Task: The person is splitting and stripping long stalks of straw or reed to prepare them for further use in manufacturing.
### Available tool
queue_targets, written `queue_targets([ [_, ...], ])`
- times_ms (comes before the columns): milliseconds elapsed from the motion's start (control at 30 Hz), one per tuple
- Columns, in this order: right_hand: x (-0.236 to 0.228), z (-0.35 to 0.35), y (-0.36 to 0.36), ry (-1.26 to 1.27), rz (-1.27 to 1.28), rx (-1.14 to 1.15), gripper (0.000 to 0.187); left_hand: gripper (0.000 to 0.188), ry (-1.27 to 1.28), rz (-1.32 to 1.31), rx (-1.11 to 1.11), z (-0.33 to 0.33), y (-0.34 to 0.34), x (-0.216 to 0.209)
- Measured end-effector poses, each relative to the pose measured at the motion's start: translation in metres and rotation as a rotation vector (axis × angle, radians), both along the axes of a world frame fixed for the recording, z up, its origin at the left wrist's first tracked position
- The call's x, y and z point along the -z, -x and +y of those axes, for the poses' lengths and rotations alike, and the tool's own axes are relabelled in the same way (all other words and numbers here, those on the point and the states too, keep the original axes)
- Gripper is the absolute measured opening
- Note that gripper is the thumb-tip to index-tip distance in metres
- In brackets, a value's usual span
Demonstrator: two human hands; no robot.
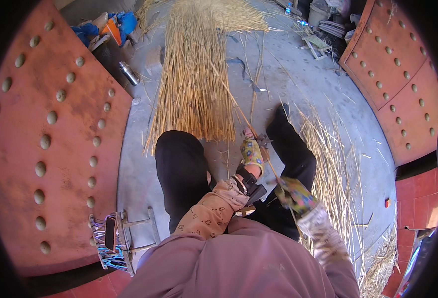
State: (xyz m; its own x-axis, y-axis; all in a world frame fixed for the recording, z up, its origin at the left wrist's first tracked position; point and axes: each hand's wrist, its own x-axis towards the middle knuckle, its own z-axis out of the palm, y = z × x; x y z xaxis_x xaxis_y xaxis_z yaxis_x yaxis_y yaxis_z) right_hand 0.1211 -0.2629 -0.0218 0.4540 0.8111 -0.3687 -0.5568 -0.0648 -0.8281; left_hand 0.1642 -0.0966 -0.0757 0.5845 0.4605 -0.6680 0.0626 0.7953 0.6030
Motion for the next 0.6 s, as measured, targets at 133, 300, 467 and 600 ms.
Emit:
queue_targets([
  [133, 0.043, -0.011, 0.005, 0.048, 0.326, 0.098, 0.026, 0.051, -0.333, 0.068, 0.088, 0.024, -0.011, 0.005],
  [300, 0.046, -0.129, 0.076, 0.359, 0.694, 0.037, 0.009, 0.065, -0.270, 0.134, -0.162, 0.096, -0.012, -0.002],
  [467, 0.012, -0.089, 0.052, 0.555, 0.225, -0.006, 0.023, 0.047, -0.098, -0.037, 0.019, 0.028, 0.000, -0.001],
  [600, 0.032, -0.027, -0.006, 0.076, 0.088, 0.257, 0.027, 0.045, -0.158, -0.188, 0.084, -0.031, -0.007, -0.011],
])
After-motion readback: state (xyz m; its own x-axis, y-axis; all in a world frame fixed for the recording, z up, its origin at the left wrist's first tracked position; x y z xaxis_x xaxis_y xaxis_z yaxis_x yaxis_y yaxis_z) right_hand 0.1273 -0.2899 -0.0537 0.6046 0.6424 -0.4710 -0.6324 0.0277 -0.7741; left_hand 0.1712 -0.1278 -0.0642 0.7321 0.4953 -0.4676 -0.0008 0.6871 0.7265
